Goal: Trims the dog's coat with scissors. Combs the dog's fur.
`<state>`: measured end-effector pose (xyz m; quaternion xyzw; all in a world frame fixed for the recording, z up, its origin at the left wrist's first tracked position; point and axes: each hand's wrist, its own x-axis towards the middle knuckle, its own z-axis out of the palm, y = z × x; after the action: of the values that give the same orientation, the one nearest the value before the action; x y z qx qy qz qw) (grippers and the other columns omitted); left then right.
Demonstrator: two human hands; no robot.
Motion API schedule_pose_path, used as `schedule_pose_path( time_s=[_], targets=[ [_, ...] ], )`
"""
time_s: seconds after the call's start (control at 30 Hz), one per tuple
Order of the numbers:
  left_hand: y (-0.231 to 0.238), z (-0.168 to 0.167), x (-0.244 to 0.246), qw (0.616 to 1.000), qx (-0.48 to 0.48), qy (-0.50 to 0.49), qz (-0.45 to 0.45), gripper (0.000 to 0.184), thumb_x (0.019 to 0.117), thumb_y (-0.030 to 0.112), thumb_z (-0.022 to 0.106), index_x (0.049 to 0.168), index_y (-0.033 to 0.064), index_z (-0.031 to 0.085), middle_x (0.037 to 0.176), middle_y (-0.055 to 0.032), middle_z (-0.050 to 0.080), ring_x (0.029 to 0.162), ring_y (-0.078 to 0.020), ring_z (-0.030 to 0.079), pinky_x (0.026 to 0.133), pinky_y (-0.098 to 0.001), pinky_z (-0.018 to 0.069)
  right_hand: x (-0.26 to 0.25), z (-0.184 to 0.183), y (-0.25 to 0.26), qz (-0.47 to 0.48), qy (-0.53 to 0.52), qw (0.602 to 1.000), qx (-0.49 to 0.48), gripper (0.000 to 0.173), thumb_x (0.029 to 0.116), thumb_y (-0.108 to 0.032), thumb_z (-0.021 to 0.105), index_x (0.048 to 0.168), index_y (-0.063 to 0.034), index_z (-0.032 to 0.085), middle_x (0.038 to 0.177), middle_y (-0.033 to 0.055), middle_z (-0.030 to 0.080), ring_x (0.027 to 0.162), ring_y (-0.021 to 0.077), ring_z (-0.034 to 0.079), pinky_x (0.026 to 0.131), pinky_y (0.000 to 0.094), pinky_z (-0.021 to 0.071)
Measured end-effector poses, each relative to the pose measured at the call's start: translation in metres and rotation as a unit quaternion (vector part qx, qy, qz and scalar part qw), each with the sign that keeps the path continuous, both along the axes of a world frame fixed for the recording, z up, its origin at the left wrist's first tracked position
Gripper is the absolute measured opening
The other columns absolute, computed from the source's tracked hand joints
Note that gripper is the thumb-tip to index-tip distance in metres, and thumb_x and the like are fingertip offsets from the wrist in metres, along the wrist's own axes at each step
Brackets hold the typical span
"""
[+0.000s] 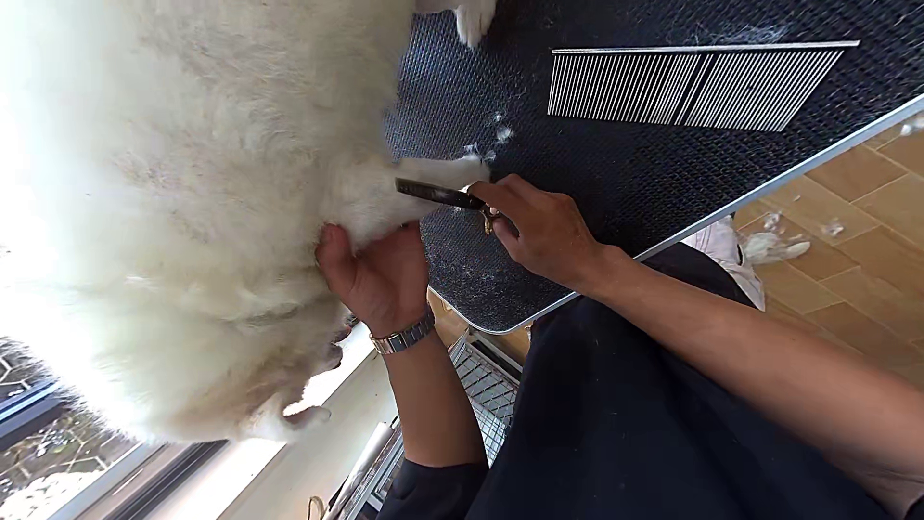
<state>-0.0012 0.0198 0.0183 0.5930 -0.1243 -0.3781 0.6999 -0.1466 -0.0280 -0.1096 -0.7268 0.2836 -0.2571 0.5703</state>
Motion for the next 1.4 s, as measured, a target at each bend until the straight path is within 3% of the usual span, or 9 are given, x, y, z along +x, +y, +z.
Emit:
schedule_pose_path(
  time_s=[0.07,0.2,0.3,0.67,0.8,0.87,1.03,1.2,1.4],
  targets=[
    [0.0,-0.001,0.001,1.0,-0.005,0.001,0.0,0.039,0.087,0.03,0.074,0.12,0.0149,0.06,0.122,-0.009,0.065,0.122,-0.0277,0.06,0.107,-0.0563,0.0462,-0.001,-0.001,-0.001,0.002,-0.004,1.0,0.017,0.04,0.0921,-0.002,0.064,0.132,-0.0089,0.065,0.101,0.0153,0.067,0.078,0.0281,0.069,0.06,0.0418,0.0568],
    [0.001,0.0,0.0,1.0,-0.002,-0.002,-0.005,0.037,0.0882,0.032,0.072,0.119,0.016,0.061,0.121,-0.0082,0.066,0.121,-0.027,0.061,0.106,-0.0558,0.0472,-0.006,-0.002,-0.005,0.044,-0.006,0.999,0.015,0.053,0.0897,-0.028,0.076,0.138,-0.012,0.062,0.109,0.0129,0.064,0.09,0.0256,0.067,0.07,0.0396,0.0574],
    [0.001,0.0,0.0,1.0,-0.007,-0.001,-0.004,0.038,0.0876,0.03,0.073,0.119,0.015,0.06,0.122,-0.0093,0.065,0.122,-0.0274,0.06,0.106,-0.0563,0.0464,-0.006,-0.003,-0.006,0.034,-0.008,0.999,0.028,0.045,0.0911,-0.004,0.066,0.136,-0.0088,0.063,0.101,0.0149,0.068,0.079,0.0278,0.07,0.063,0.042,0.0571],
    [0.018,-0.016,0.005,0.991,0.075,-0.052,-0.1,0.055,0.0839,0.045,0.08,0.129,0.0185,0.062,0.134,-0.0025,0.064,0.13,-0.0219,0.056,0.113,-0.049,0.0429,-0.035,0.015,-0.027,0.133,0.073,0.972,0.177,0.053,0.0972,-0.008,0.063,0.148,-0.0134,0.052,0.116,0.0092,0.068,0.092,0.0202,0.07,0.083,0.0403,0.0596],
    [0.017,-0.037,-0.011,0.919,0.296,-0.203,-0.161,0.05,0.0941,0.029,0.073,0.136,0.0087,0.054,0.133,0.0027,0.063,0.124,-0.0078,0.059,0.108,-0.0323,0.0488,-0.089,0.047,-0.065,0.04,0.121,0.991,0.037,0.05,0.0965,-0.007,0.054,0.146,-0.0112,0.054,0.118,0.016,0.066,0.093,0.0306,0.069,0.075,0.0509,0.0581],
    [0.007,-0.059,-0.009,0.923,0.258,-0.226,-0.175,0.052,0.0999,0.012,0.062,0.147,-0.0009,0.044,0.149,-0.0064,0.054,0.137,-0.0125,0.051,0.115,-0.032,0.0427,-0.118,0.057,-0.093,-0.004,0.18,0.982,-0.063,0.046,0.1002,-0.025,0.054,0.143,-0.0084,0.055,0.12,0.0239,0.063,0.099,0.0419,0.066,0.074,0.0584,0.0534],
    [-0.009,-0.082,-0.017,0.934,0.207,-0.244,-0.158,0.027,0.105,0.009,0.05,0.126,-0.0048,0.06,0.128,-0.0136,0.068,0.13,-0.0224,0.059,0.115,-0.0406,0.0434,-0.162,0.035,-0.139,0.011,0.363,0.922,-0.137,0.069,0.0924,-0.045,0.071,0.135,0.0054,0.05,0.121,0.0428,0.05,0.112,0.0682,0.047,0.092,0.079,0.0336],
    [0.005,-0.056,-0.021,0.901,0.287,-0.253,-0.206,0.031,0.1074,0.018,0.05,0.132,0.003,0.061,0.136,-0.0089,0.065,0.132,-0.0212,0.058,0.113,-0.0417,0.0452,-0.16,0.019,-0.149,0.049,0.389,0.907,-0.151,0.054,0.0837,-0.029,0.085,0.111,0.0096,0.057,0.103,0.0364,0.058,0.101,0.0615,0.055,0.09,0.0743,0.0372],
    [0.023,-0.036,-0.022,0.882,0.375,-0.23,-0.168,0.019,0.1014,0.002,0.048,0.114,-0.0035,0.061,0.097,-0.0061,0.074,0.096,-0.0132,0.071,0.094,-0.0367,0.0571,-0.146,0.027,-0.152,0.06,0.391,0.912,-0.109,0.021,0.093,-0.016,0.068,0.095,0.0043,0.062,0.092,0.0287,0.064,0.094,0.053,0.061,0.086,0.0683,0.0401]
  ],
)
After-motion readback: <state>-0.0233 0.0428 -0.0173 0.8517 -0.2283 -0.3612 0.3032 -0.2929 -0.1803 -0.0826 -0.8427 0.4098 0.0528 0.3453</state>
